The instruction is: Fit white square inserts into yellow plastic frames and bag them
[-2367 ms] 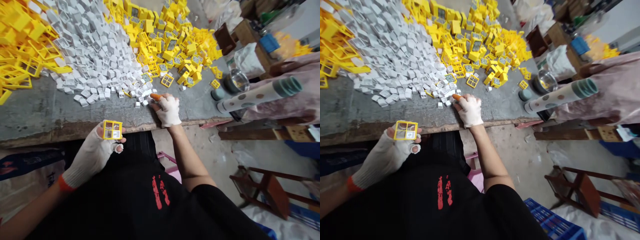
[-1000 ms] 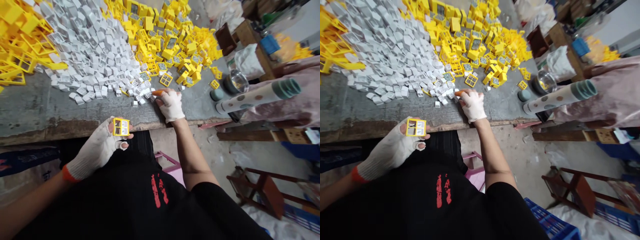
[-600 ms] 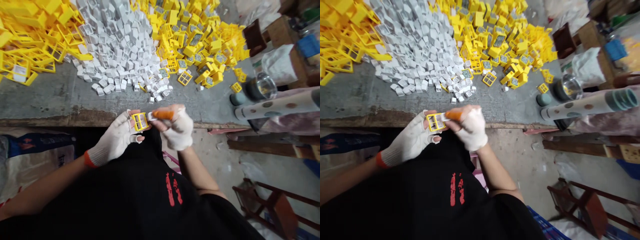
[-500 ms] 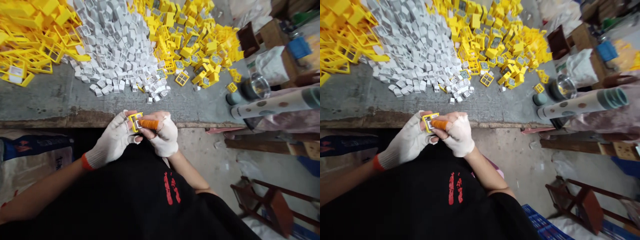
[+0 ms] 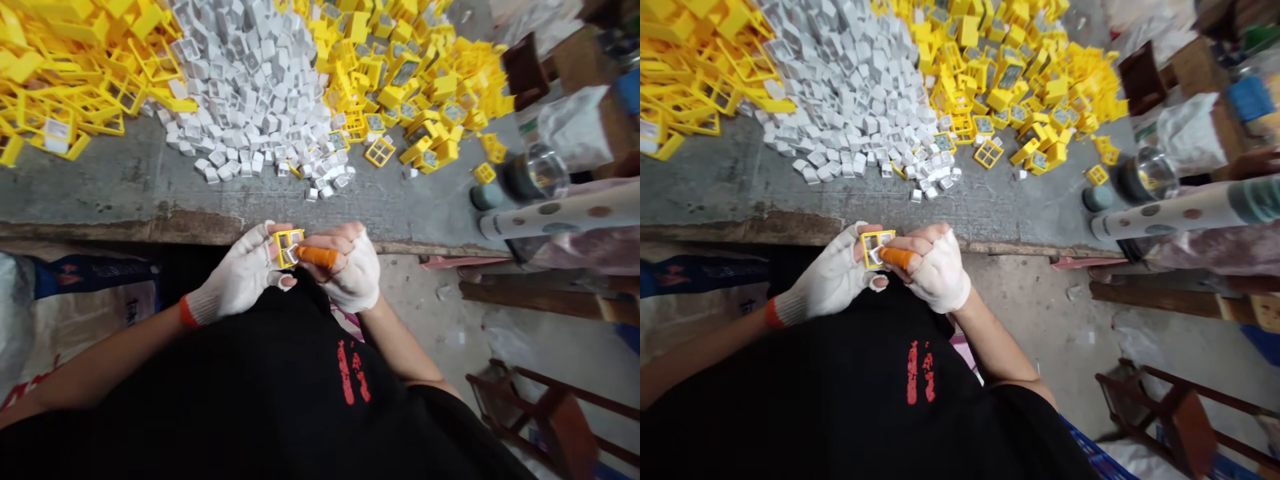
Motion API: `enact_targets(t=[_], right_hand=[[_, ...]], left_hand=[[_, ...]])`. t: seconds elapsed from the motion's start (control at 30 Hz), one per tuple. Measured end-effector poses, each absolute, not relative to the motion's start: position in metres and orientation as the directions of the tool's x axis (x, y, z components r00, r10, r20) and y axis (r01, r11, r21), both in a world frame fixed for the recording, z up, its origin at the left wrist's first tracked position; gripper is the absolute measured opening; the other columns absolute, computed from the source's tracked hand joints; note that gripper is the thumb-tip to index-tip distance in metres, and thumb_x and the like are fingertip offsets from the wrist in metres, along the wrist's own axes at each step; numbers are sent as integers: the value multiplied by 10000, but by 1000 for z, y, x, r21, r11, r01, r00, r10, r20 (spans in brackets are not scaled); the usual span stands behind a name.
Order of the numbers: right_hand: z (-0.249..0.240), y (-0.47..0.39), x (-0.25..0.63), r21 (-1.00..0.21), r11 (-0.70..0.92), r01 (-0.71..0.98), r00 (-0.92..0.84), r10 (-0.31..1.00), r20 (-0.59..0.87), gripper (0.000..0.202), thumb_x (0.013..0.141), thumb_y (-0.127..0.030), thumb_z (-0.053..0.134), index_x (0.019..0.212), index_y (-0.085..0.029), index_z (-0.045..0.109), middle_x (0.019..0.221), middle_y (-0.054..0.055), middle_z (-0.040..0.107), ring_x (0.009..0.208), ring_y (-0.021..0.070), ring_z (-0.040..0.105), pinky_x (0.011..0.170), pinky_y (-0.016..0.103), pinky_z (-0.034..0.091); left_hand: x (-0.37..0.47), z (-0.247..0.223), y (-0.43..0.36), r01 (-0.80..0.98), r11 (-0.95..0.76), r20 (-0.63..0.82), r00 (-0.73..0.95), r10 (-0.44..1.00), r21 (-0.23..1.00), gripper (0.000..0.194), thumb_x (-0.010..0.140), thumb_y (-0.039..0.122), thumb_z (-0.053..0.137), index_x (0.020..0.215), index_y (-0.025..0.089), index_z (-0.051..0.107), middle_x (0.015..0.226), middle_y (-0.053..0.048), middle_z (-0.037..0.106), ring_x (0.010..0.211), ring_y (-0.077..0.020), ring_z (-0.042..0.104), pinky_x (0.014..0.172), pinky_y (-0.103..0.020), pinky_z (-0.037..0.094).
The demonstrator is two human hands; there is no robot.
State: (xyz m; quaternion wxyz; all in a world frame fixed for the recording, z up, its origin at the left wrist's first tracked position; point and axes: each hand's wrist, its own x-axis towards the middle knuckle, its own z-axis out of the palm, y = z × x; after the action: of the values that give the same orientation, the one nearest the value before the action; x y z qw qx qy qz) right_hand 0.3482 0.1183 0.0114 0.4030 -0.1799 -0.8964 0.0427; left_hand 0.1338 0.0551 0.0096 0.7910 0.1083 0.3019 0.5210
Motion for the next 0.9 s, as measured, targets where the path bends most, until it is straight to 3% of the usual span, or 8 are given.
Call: enact_targets(t=[0.2, 0.33, 0.4, 0.5, 0.67, 0.77, 0.9], right_hand=[[3, 101, 342, -211, 890, 403, -590, 430, 683, 152, 1173, -264, 666, 1275, -314, 767, 1146, 16, 909, 981, 221, 789, 896, 438, 518], [1, 106, 352, -337, 859, 385, -674, 511, 533, 254, 1164, -315, 674, 1379, -337, 808, 1248, 37, 896, 1070, 250, 797, 922, 460, 557], [-3, 124, 367, -422, 769, 480, -580, 639, 504, 281, 1171, -339, 645, 1383, -355, 828, 1259, 40, 885, 1092, 267, 799, 956, 488, 590], [-12, 167, 392, -492, 489, 720, -274, 852, 446, 242, 1120, -331, 654, 1248, -318, 859, 1193, 77, 871, 1112, 312, 784, 1007, 555, 620], [-22, 224, 395, -364, 197, 910, -146, 976, 164, 250, 964, -260, 818, 1213, -266, 812, 1195, 100, 869, 1196, 367, 769, 1090, 604, 572], [-23, 232, 380, -297, 153, 943, -124, 986, 115, 251, 982, -305, 841, 1223, -251, 795, 1199, 130, 867, 1265, 396, 753, 1126, 606, 535], [-23, 227, 375, -326, 200, 924, -167, 978, 125, 150, 1036, -318, 760, 1172, -273, 805, 1197, 124, 874, 1268, 382, 748, 1141, 604, 522]], left_hand=[[137, 7, 52, -752, 364, -338, 198, 920, 550, 372, 834, 320, 1073, 1110, 271, 829, 1174, -32, 835, 953, -200, 779, 660, -262, 679], [133, 5, 54, -732, 372, -386, 161, 908, 571, 445, 816, 349, 1078, 1130, 263, 774, 1119, -31, 819, 915, -216, 778, 636, -272, 653], [130, 7, 55, -724, 383, -416, 146, 898, 573, 538, 779, 400, 1101, 1162, 261, 750, 1128, -53, 831, 915, -248, 800, 632, -290, 644], [128, 11, 57, -709, 379, -446, 102, 889, 595, 624, 757, 454, 1107, 1206, 258, 720, 1128, -81, 842, 924, -290, 831, 622, -298, 625], [129, 13, 58, -667, 407, -472, 93, 877, 624, 661, 753, 483, 1097, 1222, 259, 689, 1106, -73, 827, 900, -290, 831, 619, -309, 614], [131, 14, 60, -656, 421, -490, 88, 867, 626, 680, 733, 455, 1101, 1218, 254, 668, 1104, -64, 816, 885, -284, 819, 605, -305, 600], [132, 17, 64, -649, 452, -519, 102, 848, 612, 660, 749, 423, 1083, 1216, 237, 657, 1107, -67, 806, 840, -265, 800, 567, -284, 564]])
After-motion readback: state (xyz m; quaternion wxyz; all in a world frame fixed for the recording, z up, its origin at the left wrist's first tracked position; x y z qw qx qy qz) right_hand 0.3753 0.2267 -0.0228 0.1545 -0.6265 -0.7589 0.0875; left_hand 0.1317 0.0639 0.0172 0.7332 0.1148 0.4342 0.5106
